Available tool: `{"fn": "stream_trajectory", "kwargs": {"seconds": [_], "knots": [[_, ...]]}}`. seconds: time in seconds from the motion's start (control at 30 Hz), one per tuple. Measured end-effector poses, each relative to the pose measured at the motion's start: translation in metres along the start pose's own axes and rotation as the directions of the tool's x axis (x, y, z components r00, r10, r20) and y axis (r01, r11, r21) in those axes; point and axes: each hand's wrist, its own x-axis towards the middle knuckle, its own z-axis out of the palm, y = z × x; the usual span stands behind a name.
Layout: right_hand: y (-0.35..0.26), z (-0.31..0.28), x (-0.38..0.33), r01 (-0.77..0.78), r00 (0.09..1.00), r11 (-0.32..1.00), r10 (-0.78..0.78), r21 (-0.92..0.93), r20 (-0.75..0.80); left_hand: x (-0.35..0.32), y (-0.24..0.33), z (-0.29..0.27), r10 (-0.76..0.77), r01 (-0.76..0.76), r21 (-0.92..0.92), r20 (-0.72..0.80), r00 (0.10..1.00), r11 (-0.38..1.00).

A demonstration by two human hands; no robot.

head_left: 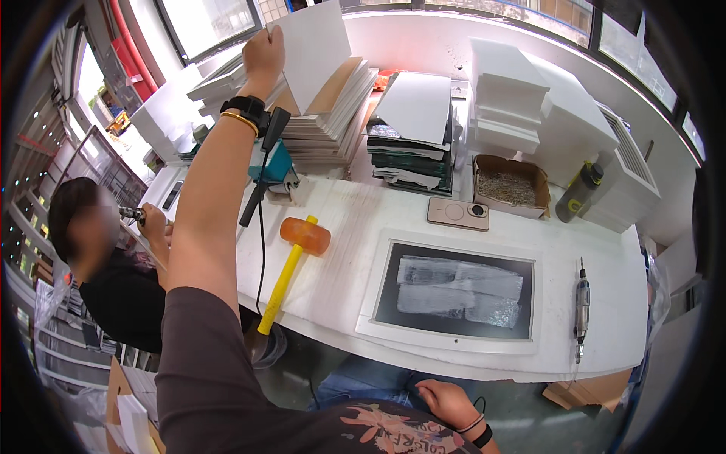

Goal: Assembling a frame by cleaning a glass panel, applying adhesive, placing a backing board, and fastening it with screws using an electric screwdriver.

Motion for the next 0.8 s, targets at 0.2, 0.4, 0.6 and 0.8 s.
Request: {"fn": "stream_trajectory", "kwargs": {"seconds": [0.2,0.4,0.6,0.8], "knots": [[-0.012,-0.015,-0.011,0.162,0.987,0.987,-0.162,0.02,-0.003,-0.024,-0.037,-0.008,-0.23,0.23,-0.013,-0.078,0.97,0.973],[-0.038,-0.077,-0.017,0.209,0.977,0.906,-0.18,0.367,-0.11,-0.046,-0.041,-0.063,-0.628,0.546,-0.747,0.226,0.745,0.379],[-0.024,-0.144,0.009,0.353,0.869,0.494,0.142,0.795,-0.474,-0.122,-0.003,-0.108,-0.219,0.768,-0.639,0.755,0.617,-0.039],[-0.012,-0.175,0.012,0.403,0.891,0.137,0.167,0.905,-0.422,-0.242,0.067,-0.101,-0.027,0.933,-0.333,0.943,0.333,-0.137]]}}
